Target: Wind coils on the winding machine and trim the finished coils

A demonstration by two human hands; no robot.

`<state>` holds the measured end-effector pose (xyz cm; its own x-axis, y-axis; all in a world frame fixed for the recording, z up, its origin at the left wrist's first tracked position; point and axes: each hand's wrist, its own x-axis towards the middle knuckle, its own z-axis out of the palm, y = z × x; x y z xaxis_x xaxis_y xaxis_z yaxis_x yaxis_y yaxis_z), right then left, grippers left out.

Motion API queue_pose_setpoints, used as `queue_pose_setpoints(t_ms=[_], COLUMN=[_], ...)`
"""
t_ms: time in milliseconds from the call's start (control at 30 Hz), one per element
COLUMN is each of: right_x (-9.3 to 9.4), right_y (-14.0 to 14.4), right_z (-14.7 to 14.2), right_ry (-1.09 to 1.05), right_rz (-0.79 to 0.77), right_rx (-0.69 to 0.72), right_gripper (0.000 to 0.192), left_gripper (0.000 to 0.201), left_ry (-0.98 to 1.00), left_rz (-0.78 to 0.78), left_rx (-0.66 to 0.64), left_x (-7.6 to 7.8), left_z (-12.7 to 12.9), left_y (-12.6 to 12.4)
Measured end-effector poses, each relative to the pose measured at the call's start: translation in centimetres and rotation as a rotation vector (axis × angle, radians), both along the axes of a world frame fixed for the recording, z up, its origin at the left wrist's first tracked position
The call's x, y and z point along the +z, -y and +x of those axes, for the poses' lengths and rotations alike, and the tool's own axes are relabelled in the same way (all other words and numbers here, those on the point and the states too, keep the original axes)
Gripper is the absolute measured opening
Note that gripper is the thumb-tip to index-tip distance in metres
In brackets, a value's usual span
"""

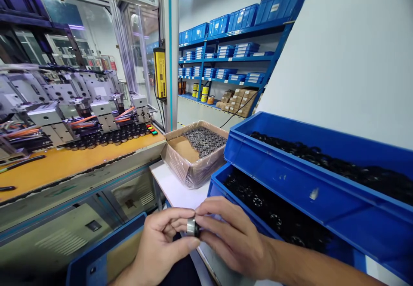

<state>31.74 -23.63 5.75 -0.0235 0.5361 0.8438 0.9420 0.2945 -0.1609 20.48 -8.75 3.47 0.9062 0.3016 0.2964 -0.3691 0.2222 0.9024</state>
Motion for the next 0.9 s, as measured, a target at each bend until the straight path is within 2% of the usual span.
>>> queue_pose_setpoints(t_ms=[267, 500, 900], right_x=[0.36, 0.11, 0.14], right_y=[-0.13, -0.13, 0.08], right_z=[-0.02, 0.17, -0.19], right_ry=[0.016, 0.029, 0.048], right_rz=[0.035, 0.026, 0.031], right_rx=[-0.001, 0.008, -0.019], right_gripper=[0.023, 0.020, 0.017], left_gripper=[0.040, 0.035, 0.036], left_ry=[-0.008, -0.002, 0.020], left_rz=[-0.038, -0.096, -0.107], left_rx=[-0.025, -0.095, -0.102], left_x=[0.02, -0.14, -0.08], left_z=[0.06, 0.04, 0.04], left_y=[0.23, 0.15, 0.21])
